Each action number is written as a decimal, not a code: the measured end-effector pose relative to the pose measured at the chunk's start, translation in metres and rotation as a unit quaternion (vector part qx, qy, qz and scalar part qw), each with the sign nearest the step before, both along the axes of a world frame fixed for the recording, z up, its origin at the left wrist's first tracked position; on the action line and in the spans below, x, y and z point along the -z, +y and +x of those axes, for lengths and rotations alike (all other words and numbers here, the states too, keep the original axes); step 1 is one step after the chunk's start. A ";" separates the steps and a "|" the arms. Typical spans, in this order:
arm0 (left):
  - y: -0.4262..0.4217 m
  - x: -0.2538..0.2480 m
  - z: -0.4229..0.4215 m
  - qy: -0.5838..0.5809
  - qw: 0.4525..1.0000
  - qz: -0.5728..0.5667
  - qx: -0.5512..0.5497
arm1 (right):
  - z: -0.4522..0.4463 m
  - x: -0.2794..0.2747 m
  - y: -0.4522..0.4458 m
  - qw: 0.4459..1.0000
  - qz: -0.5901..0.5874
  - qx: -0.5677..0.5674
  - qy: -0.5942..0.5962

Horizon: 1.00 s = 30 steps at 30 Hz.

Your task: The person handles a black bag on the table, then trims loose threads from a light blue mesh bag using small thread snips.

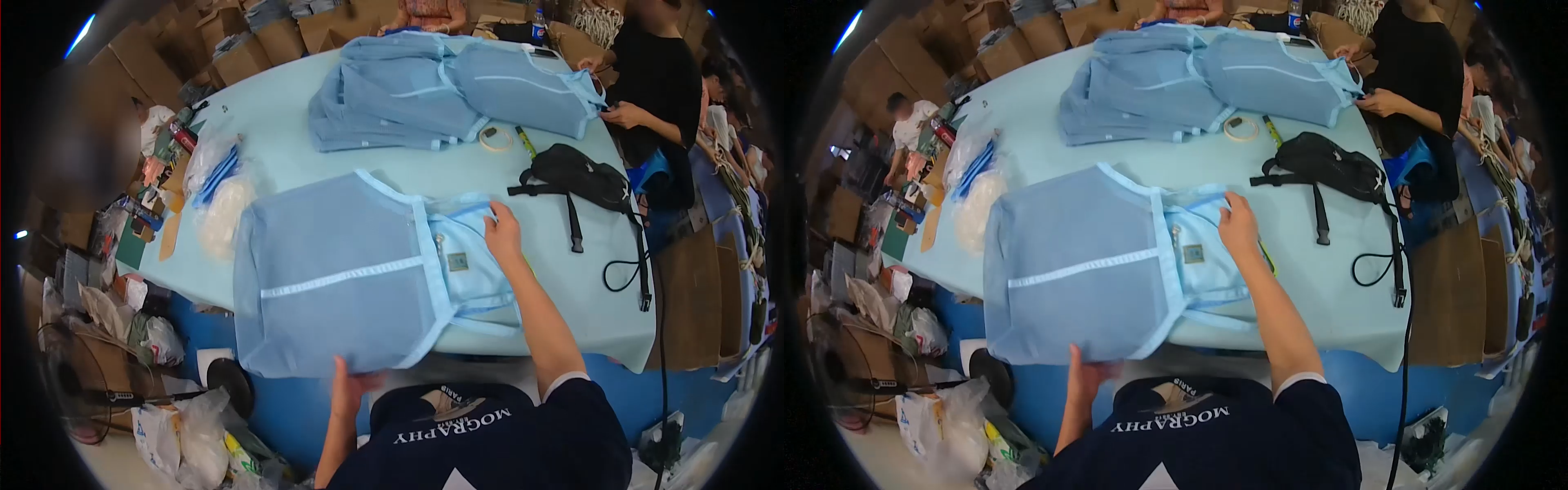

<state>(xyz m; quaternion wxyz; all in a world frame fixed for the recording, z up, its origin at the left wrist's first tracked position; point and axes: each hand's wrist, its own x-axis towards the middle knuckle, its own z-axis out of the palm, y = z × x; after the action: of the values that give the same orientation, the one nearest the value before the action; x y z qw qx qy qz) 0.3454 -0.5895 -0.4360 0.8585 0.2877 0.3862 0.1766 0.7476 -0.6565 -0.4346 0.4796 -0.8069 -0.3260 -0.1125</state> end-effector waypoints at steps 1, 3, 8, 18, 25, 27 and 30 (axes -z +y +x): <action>0.001 -0.020 0.001 0.125 0.975 0.065 0.169 | -0.001 -0.005 -0.006 0.999 -0.039 0.008 0.027; -0.007 -0.054 -0.003 0.229 0.876 0.173 0.387 | -0.011 -0.020 -0.018 0.995 -0.072 0.020 0.063; 0.006 -0.094 0.034 0.082 0.885 0.369 0.272 | -0.035 -0.019 -0.042 0.993 -0.060 0.046 -0.089; 0.139 -0.012 0.249 0.080 0.554 0.822 0.105 | -0.084 -0.011 -0.162 0.983 -0.009 0.013 -0.184; 0.161 0.009 0.309 0.215 0.385 0.867 0.233 | -0.075 0.001 -0.306 0.938 0.007 0.316 -0.138; 0.166 0.004 0.310 0.215 0.390 0.853 0.272 | -0.052 -0.012 -0.326 0.910 0.038 0.410 -0.053; 0.170 -0.012 0.309 0.173 0.477 0.797 0.328 | 0.000 -0.025 -0.336 0.908 0.131 0.397 0.027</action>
<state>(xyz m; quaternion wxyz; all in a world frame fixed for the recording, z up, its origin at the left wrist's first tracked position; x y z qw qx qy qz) 0.6540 -0.4197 -0.4242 0.1714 0.9785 0.0977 0.0608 0.7480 -0.9920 -0.4100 0.5050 -0.8024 0.0519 -0.3137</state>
